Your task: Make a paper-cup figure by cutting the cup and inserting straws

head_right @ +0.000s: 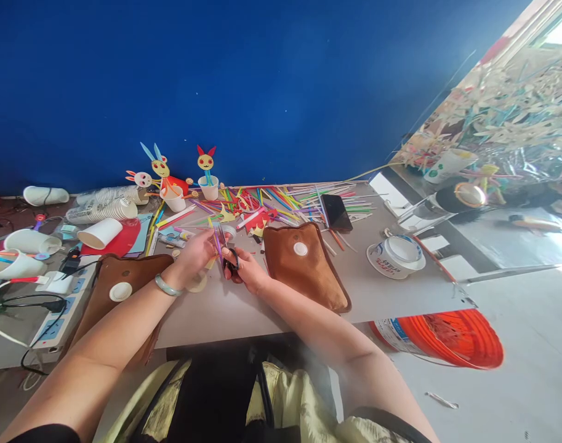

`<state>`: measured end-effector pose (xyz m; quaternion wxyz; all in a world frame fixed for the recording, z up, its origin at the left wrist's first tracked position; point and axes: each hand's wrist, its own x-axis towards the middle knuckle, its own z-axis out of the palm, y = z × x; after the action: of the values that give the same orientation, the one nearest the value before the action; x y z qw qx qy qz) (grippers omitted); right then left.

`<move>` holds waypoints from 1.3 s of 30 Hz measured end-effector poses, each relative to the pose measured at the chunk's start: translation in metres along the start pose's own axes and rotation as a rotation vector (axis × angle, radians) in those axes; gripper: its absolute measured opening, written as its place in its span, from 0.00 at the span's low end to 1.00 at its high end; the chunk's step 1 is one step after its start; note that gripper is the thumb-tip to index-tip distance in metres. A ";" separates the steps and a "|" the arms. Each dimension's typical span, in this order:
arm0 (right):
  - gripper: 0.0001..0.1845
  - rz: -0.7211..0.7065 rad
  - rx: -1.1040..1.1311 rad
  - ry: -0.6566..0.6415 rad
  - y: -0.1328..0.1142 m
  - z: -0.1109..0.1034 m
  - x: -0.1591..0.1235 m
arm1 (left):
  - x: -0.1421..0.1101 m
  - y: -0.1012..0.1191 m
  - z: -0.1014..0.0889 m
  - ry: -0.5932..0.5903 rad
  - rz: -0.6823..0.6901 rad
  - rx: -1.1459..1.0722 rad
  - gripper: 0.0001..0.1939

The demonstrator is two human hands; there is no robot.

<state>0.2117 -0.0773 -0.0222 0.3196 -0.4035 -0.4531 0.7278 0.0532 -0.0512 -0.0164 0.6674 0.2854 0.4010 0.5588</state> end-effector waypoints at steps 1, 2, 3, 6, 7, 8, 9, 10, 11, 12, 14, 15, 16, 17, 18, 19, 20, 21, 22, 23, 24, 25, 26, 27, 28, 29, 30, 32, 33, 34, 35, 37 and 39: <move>0.29 -0.007 -0.011 0.011 0.000 0.000 -0.001 | 0.000 0.000 0.000 -0.004 -0.001 0.000 0.06; 0.29 -0.017 -0.023 0.019 -0.001 0.000 -0.001 | 0.000 0.000 0.000 -0.007 -0.003 -0.002 0.05; 0.29 -0.029 -0.033 0.024 -0.001 0.000 -0.002 | 0.001 -0.001 -0.001 -0.008 -0.008 -0.006 0.06; 0.28 -0.067 -0.064 0.038 0.000 0.001 -0.003 | 0.006 -0.005 -0.002 -0.014 -0.039 -0.023 0.08; 0.28 -0.078 -0.075 0.044 0.001 0.001 -0.003 | 0.008 -0.006 -0.002 -0.020 -0.049 -0.029 0.09; 0.28 -0.088 -0.086 0.053 0.001 0.001 -0.003 | 0.010 -0.007 -0.002 -0.027 -0.057 -0.034 0.09; 0.28 -0.097 -0.096 0.061 0.002 0.001 -0.003 | 0.011 -0.008 -0.003 -0.034 -0.062 -0.040 0.10; 0.28 -0.105 -0.104 0.067 0.002 0.001 -0.003 | 0.012 -0.008 -0.003 -0.038 -0.064 -0.046 0.10; 0.28 -0.114 -0.110 0.073 0.003 0.001 -0.004 | 0.012 -0.008 -0.003 -0.039 -0.065 -0.052 0.09; 0.28 -0.122 -0.114 0.078 0.003 0.001 -0.004 | 0.012 -0.008 -0.004 -0.039 -0.064 -0.058 0.09; 0.28 -0.129 -0.121 0.086 0.004 0.001 -0.004 | 0.012 -0.008 -0.004 -0.037 -0.062 -0.068 0.09; 0.28 -0.129 -0.120 0.091 0.004 0.001 -0.005 | 0.012 -0.008 -0.004 -0.038 -0.060 -0.072 0.09; 0.28 -0.126 -0.115 0.094 0.003 0.001 -0.005 | 0.012 -0.008 -0.003 -0.039 -0.058 -0.075 0.09; 0.28 -0.120 -0.106 0.091 0.003 0.001 -0.006 | 0.012 -0.009 -0.003 -0.040 -0.056 -0.077 0.09; 0.28 -0.113 -0.097 0.080 0.002 0.002 -0.006 | 0.012 -0.010 -0.003 -0.039 -0.056 -0.078 0.08; 0.28 -0.107 -0.090 0.060 0.001 0.003 -0.007 | 0.012 -0.010 -0.003 -0.038 -0.056 -0.078 0.08; 0.28 -0.101 -0.085 0.034 0.000 0.003 -0.007 | 0.012 -0.011 -0.003 -0.038 -0.059 -0.078 0.08; 0.28 -0.096 -0.085 0.008 -0.002 0.004 -0.008 | 0.012 -0.012 -0.003 -0.040 -0.063 -0.077 0.07; 0.28 -0.094 -0.090 -0.013 -0.003 0.005 -0.008 | 0.011 -0.013 -0.003 -0.043 -0.069 -0.074 0.08; 0.28 -0.093 -0.094 -0.025 -0.005 0.006 -0.008 | 0.011 -0.013 -0.003 -0.049 -0.076 -0.072 0.09; 0.28 -0.093 -0.097 -0.029 -0.007 0.006 -0.007 | 0.010 -0.013 -0.003 -0.055 -0.083 -0.069 0.10; 0.28 -0.094 -0.101 -0.030 -0.008 0.007 -0.007 | 0.009 -0.012 -0.003 -0.061 -0.089 -0.067 0.11; 0.28 -0.095 -0.106 -0.026 -0.010 0.007 -0.007 | 0.009 -0.012 -0.003 -0.066 -0.094 -0.066 0.12; 0.27 -0.100 -0.112 -0.020 -0.012 0.007 -0.007 | 0.009 -0.011 -0.003 -0.070 -0.096 -0.066 0.12; 0.27 -0.109 -0.119 -0.009 -0.013 0.007 -0.007 | 0.009 -0.010 -0.002 -0.074 -0.096 -0.068 0.12; 0.27 -0.124 -0.124 0.009 -0.014 0.007 -0.007 | 0.009 -0.009 -0.002 -0.078 -0.094 -0.070 0.12; 0.28 -0.141 -0.128 0.031 -0.014 0.007 -0.008 | 0.009 -0.008 -0.001 -0.081 -0.090 -0.074 0.12; 0.28 -0.174 -0.124 0.073 -0.014 0.006 -0.009 | 0.011 -0.007 -0.002 -0.084 -0.077 -0.081 0.12; 0.29 -0.184 -0.117 0.086 -0.013 0.005 -0.010 | 0.012 -0.007 -0.003 -0.083 -0.071 -0.085 0.11; 0.29 -0.189 -0.112 0.094 -0.013 0.005 -0.010 | 0.013 -0.008 -0.004 -0.080 -0.067 -0.089 0.11; 0.29 -0.196 -0.107 0.101 -0.013 0.004 -0.010 | 0.014 -0.009 -0.005 -0.077 -0.067 -0.093 0.10; 0.30 -0.228 -0.108 0.134 -0.016 0.001 -0.011 | 0.014 -0.011 -0.006 -0.072 -0.079 -0.100 0.09; 0.29 -0.272 -0.115 0.177 -0.023 -0.004 -0.012 | 0.014 -0.015 -0.007 -0.073 -0.095 -0.106 0.07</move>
<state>0.2227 -0.0766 0.0013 0.4302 -0.4184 -0.5146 0.6124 0.0559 -0.0411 -0.0351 0.7215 0.2506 0.3595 0.5360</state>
